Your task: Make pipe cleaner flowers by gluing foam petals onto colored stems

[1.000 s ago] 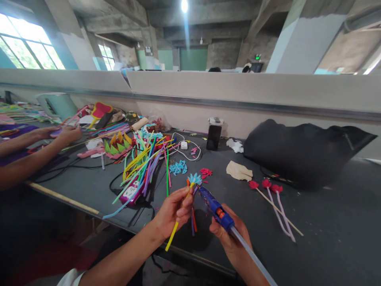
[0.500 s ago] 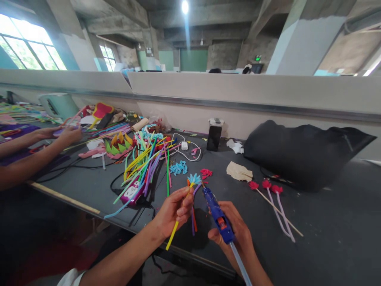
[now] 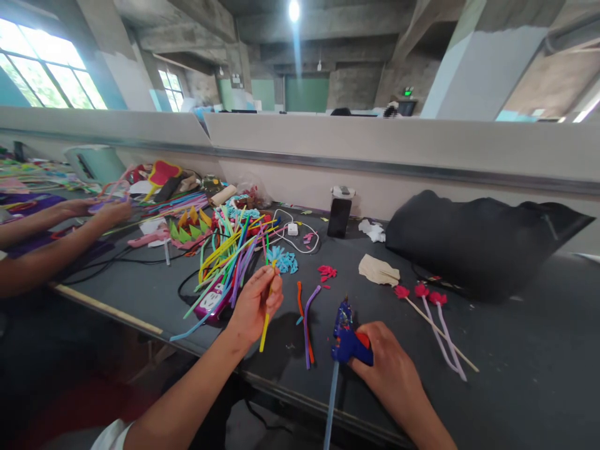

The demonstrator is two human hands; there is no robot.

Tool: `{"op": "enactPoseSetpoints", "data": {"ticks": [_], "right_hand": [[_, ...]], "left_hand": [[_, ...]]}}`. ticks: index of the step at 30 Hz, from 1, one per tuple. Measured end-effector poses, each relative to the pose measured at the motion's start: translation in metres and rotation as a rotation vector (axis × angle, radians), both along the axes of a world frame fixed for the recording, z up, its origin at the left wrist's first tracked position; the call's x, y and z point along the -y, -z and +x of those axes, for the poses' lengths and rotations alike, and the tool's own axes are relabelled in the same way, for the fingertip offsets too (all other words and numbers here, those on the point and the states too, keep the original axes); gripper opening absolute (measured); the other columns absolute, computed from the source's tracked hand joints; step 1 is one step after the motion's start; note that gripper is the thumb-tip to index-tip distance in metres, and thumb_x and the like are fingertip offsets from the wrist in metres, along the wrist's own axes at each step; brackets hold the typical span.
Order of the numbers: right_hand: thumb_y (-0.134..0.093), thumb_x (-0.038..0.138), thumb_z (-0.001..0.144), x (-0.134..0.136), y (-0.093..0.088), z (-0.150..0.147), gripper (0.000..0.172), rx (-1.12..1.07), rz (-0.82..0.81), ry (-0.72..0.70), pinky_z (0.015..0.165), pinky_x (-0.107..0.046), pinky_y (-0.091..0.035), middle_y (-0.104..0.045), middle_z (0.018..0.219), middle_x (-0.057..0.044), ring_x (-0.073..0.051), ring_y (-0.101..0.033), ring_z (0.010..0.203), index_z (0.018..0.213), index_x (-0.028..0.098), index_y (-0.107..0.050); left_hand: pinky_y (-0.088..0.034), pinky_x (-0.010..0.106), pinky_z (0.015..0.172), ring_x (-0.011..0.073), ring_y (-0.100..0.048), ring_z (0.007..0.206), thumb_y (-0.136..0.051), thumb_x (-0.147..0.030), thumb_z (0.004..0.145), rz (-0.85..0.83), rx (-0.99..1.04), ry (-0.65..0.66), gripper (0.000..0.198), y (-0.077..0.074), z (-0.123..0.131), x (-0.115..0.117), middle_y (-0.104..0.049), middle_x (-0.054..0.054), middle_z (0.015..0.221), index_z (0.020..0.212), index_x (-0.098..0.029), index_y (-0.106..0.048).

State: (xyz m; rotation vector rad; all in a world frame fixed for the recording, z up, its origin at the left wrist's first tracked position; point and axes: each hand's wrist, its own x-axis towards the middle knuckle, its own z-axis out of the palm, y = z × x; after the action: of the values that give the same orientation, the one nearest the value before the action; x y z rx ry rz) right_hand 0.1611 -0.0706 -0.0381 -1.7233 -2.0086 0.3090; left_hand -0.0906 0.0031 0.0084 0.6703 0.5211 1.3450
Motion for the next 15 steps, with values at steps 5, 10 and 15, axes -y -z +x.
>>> {"op": "enactPoseSetpoints", "data": {"ticks": [5,10,15], "right_hand": [[-0.062,0.03,0.075,-0.001,0.007,0.013,0.027,-0.023,-0.026,-0.071,0.085,-0.036,-0.048,-0.063,0.1,-0.005,-0.022,-0.061,0.094,0.101,0.023,-0.061],[-0.057,0.036,0.084,-0.008,-0.011,-0.006,0.025,0.006,0.181,-0.046,0.089,-0.04,-0.046,-0.06,0.107,-0.007,-0.024,-0.059,0.101,0.105,0.024,-0.062],[-0.05,0.016,0.088,-0.024,-0.03,-0.073,0.023,0.222,0.209,-0.31,0.077,-0.027,-0.048,-0.063,0.096,-0.005,-0.018,-0.06,0.09,0.101,0.026,-0.067]], "left_hand": [[-0.027,0.015,0.037,0.0024,-0.038,0.039,-0.071,-0.031,0.074,-0.026,-0.011,-0.004,0.022,0.002,0.001,0.001,-0.055,-0.005,0.06,0.082,-0.016,-0.056],[-0.026,0.016,0.036,0.0026,-0.038,0.038,-0.07,-0.032,0.074,-0.047,-0.023,0.047,0.023,0.004,0.008,0.003,-0.053,-0.005,0.059,0.082,-0.015,-0.056],[-0.024,0.016,0.034,0.0028,-0.037,0.037,-0.068,-0.032,0.076,-0.039,-0.025,0.104,0.022,0.007,0.015,0.005,-0.053,-0.005,0.059,0.083,-0.015,-0.056]]}}
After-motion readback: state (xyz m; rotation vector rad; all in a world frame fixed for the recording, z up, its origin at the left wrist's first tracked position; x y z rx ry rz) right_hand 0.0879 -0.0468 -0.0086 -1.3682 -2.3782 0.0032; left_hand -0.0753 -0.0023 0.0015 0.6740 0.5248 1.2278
